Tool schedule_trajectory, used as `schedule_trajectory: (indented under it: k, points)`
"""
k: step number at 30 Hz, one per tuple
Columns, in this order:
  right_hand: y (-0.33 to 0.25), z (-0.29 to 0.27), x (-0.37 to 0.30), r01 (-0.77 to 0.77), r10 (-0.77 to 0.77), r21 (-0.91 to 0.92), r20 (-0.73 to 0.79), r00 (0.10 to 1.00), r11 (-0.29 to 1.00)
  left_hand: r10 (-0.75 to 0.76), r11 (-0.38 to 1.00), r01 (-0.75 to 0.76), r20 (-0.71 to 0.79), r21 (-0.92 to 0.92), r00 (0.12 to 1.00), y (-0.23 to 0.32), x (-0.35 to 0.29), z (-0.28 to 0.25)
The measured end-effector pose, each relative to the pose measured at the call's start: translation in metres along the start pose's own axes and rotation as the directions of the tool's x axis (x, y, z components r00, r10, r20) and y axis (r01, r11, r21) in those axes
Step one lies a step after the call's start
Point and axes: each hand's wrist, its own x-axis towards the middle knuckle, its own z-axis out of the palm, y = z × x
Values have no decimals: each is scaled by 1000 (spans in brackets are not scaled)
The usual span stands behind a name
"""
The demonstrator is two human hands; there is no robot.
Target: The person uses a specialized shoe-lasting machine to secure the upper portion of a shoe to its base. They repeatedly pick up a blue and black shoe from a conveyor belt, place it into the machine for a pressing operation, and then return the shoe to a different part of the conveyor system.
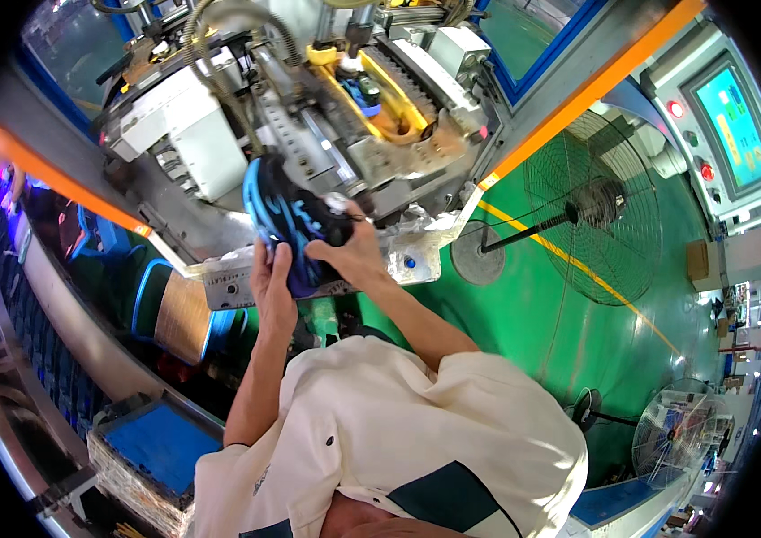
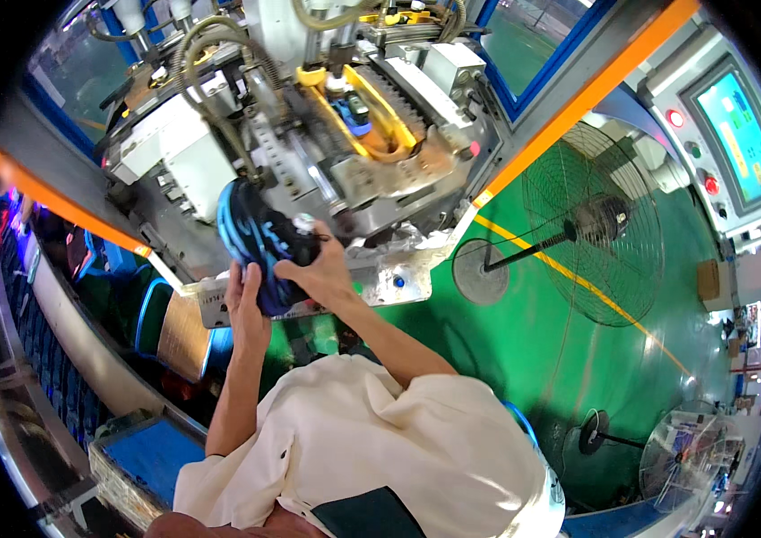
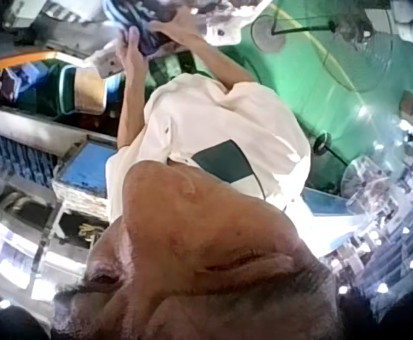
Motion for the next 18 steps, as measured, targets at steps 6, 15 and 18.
schedule_trajectory:
  k: [6, 15, 18]
  points:
    - [5, -103, 48, 181, -132, 124, -329, 935, 976, -149, 951, 113, 105, 289, 983, -34, 142, 57]
    - [-20, -134, 62, 204, -313, -245, -586, 747, 948, 19, 345, 197, -217, 918, 976, -127, 414, 56]
    - [-24, -133, 95, 144, -327, -340, -575, 750, 929, -13, 209, 243, -246, 947, 969, -139, 445, 40]
